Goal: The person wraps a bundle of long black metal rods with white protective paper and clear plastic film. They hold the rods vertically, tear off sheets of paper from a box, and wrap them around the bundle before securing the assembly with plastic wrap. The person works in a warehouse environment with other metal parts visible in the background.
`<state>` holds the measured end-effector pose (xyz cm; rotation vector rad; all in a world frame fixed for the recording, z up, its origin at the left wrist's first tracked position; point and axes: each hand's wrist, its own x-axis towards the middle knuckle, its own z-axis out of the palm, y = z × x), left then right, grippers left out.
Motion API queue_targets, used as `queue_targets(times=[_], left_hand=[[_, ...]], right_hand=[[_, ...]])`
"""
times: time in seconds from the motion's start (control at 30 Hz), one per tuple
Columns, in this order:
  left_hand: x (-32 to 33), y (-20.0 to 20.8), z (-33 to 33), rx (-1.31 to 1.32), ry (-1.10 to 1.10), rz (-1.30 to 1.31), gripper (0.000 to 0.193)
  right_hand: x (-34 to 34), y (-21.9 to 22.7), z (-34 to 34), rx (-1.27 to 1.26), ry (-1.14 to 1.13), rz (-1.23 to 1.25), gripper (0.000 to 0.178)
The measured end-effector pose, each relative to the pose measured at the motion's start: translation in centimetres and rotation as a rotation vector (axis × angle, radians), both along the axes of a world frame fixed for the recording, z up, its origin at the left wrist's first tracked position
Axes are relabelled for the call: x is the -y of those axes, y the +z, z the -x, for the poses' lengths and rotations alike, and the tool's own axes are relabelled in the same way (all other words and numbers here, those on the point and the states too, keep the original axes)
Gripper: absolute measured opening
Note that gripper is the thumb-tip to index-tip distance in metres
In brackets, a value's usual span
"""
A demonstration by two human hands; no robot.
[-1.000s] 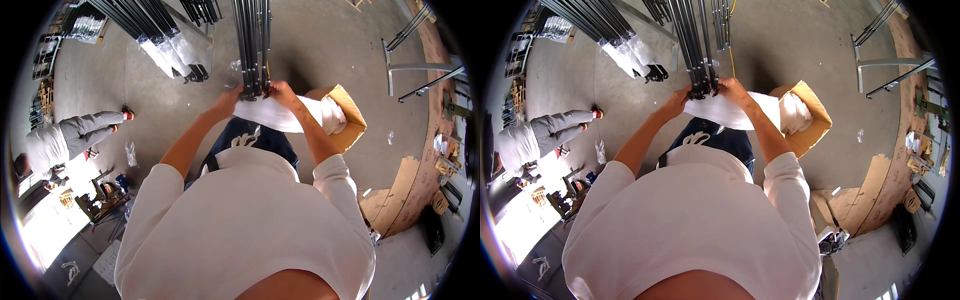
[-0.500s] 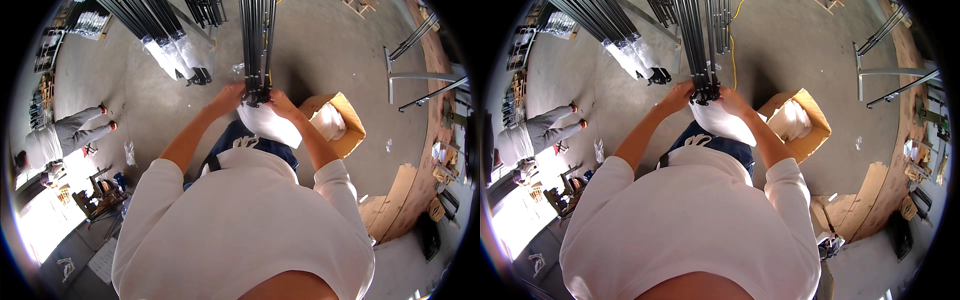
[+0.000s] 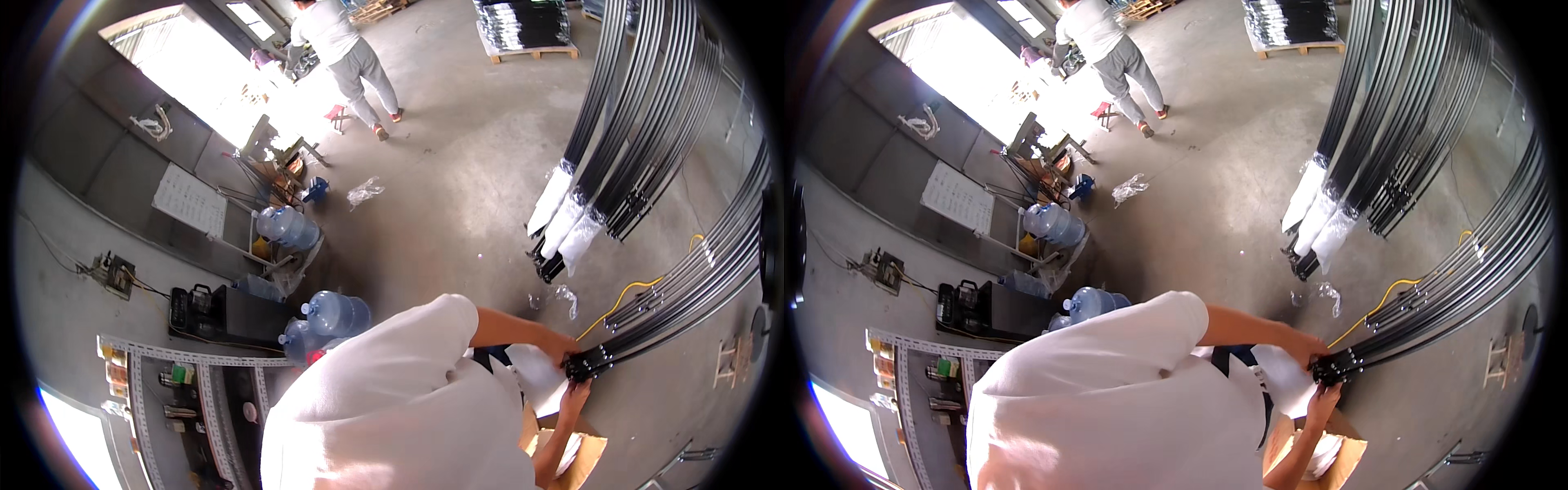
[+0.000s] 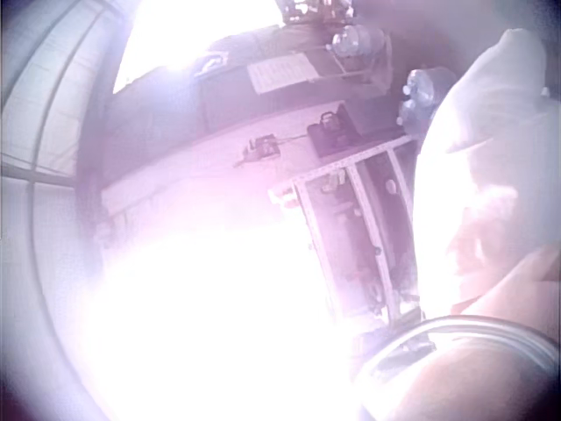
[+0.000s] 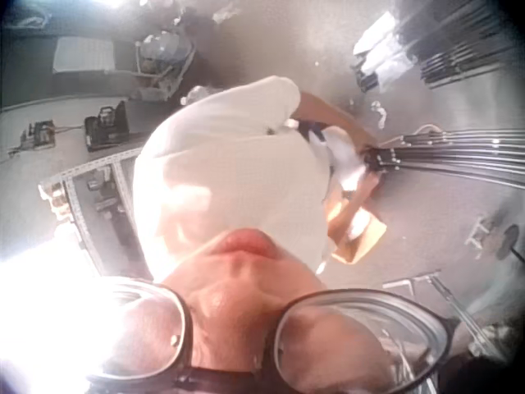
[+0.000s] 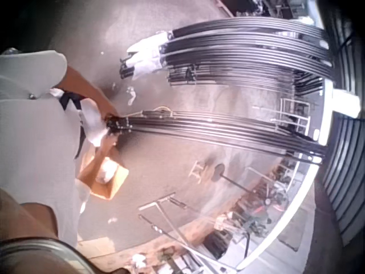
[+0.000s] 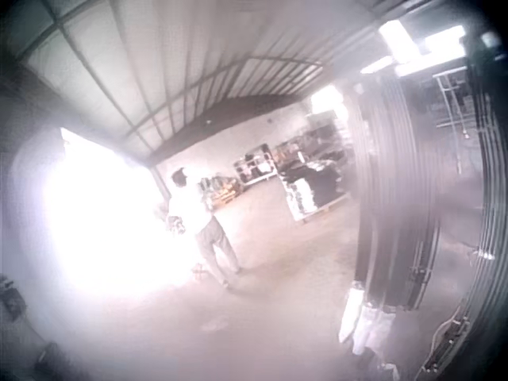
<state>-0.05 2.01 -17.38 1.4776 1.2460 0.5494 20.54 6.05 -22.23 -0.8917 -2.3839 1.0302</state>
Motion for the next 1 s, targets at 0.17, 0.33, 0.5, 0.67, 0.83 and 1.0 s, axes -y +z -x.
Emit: queue_targets(times=[0.17, 0.33, 0.5, 0.67, 0.83, 1.0], left_hand=[[-0.9, -0.6, 0.2, 0.105, 0.109, 0.037, 0.042], [-0.8, 1.6, 0.3, 0.056, 0.076, -0.080, 0.040], [-0.8, 1.7, -1.0, -0.048, 0.125, -0.046, 0.033], [-1.0, 1.9, -1.0, -0.134, 0.135, -0.143, 0.031], [-1.2, 1.4, -0.1, -0.102, 0.163, 0.097, 0.033], [-1.2, 0.0, 0.5, 0.048, 0.281, -0.044, 0.022]], right_hand=[[-2.3, 1.8, -0.1, 0.096, 0.202, 0.075, 0.041], [-1.7, 5.2, 0.3, 0.000, 0.178, 0.356, 0.040], [-2.3, 1.7, -0.3, -0.053, 0.120, 0.399, 0.033], [-2.0, 3.2, 0.9, -0.225, 0.027, 0.118, 0.023], [-2.2, 2.9, 0.9, -0.020, 0.006, -0.077, 0.013], [-3.3, 4.7, 2.1, -0.105, -0.012, -0.085, 0.007]])
